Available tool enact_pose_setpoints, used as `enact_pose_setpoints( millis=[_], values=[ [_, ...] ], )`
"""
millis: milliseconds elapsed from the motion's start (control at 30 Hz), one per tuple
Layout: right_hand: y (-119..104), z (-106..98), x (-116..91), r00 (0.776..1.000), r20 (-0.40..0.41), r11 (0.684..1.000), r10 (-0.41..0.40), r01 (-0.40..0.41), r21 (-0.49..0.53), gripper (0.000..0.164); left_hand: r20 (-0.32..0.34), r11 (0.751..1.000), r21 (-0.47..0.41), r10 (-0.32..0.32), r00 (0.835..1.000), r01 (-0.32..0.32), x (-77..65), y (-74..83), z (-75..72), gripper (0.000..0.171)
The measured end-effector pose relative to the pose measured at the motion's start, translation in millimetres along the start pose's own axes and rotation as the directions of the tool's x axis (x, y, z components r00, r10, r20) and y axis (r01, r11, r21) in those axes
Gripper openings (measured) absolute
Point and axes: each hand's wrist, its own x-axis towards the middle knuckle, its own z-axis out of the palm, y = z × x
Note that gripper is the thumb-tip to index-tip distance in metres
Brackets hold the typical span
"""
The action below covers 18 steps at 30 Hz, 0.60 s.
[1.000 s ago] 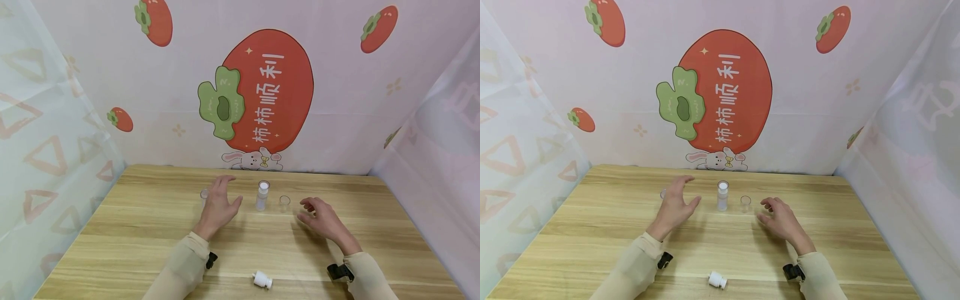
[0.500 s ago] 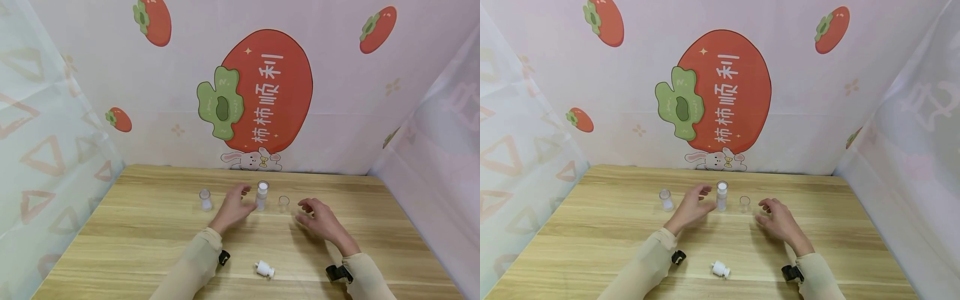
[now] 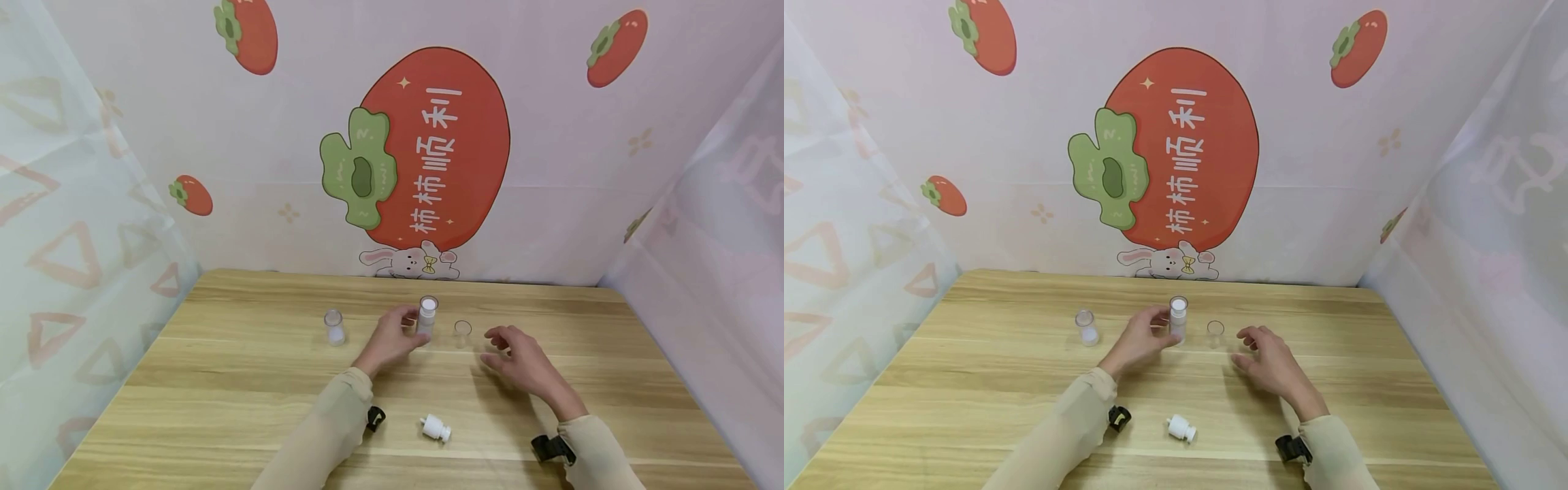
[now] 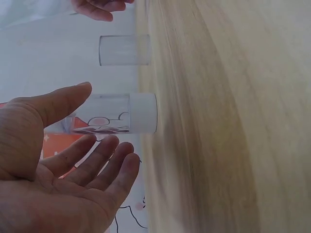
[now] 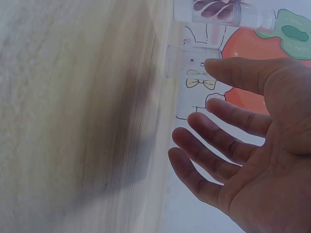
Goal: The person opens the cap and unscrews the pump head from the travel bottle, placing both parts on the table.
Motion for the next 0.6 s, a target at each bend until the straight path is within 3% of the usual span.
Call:
enact_pose_setpoints(
  millis=[267, 600],
  values=[
    [-3.1, 1.5, -0.6, 1.0, 0.004, 1.0, -0.001, 0.001, 0.01, 0.037, 0.006, 1.0, -0.026, -0.016, 1.0, 0.016, 3.6, -2.3, 5.1, 0.051],
    [-5.0, 2.8, 0.1, 0.999, -0.011, 0.999, -0.043, 0.043, 0.006, 0.035, -0.009, 0.999, -0.037, 0.019, 1.0, -0.019, 6.0, -4.4, 7.6, 0.037]
  ],
)
